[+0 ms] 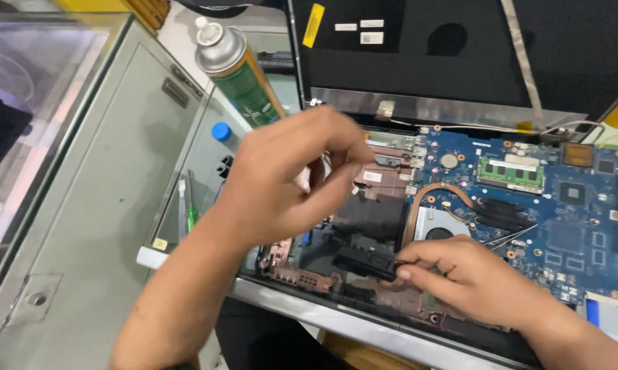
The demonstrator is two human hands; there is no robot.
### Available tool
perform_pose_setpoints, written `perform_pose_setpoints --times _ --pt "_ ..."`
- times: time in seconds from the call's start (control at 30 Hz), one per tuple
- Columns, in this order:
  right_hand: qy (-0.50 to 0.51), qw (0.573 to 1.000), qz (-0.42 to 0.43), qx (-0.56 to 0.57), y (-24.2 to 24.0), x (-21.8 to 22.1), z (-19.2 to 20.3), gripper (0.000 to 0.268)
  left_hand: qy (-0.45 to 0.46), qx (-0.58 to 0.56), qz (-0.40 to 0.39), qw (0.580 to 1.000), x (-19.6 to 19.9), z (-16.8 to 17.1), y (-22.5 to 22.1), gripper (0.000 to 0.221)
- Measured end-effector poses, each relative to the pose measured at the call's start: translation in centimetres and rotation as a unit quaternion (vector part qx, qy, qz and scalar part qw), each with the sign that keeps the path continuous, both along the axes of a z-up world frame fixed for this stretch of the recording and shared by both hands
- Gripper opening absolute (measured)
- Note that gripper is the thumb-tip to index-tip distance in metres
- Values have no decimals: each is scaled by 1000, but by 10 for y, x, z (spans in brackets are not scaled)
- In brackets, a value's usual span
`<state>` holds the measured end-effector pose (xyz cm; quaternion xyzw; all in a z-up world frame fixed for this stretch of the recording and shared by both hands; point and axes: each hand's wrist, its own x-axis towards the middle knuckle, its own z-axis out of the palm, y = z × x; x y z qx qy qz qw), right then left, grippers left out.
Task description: Cleaning internal laptop components with a brush and spray before reassembling the motherboard and speakers.
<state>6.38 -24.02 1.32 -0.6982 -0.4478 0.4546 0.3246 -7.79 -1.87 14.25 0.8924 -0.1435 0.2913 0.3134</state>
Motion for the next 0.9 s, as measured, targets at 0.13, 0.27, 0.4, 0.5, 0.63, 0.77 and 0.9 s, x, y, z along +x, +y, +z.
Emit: perform_pose_setpoints --times 0.13,0.27,0.4,0.5,0.63,0.77,0.9 --pt "-11 1000 -19 -7 -3 -3 -5 27 17 -117 117 986 -67 -48 -15 7" --pt "33 998 -25 44 -3 -1 -6 28 40 -258 177 949 -85 -102 -30 6" --pt "108 991 -51 62 -4 -2 -7 28 114 -441 218 863 -81 -124 -48 14" --pt "78 993 -33 84 -5 -2 -4 28 115 -495 219 833 -75 -129 -50 14" --pt "98 991 -48 78 -5 -1 -7 28 104 -523 210 820 -68 -130 -56 14" --pt "138 986 -48 82 -5 -3 -6 29 75 -530 211 818 -63 -131 -60 13" --pt "130 986 -43 98 -5 -4 -6 28 67 -545 202 811 -61 -132 -60 12"
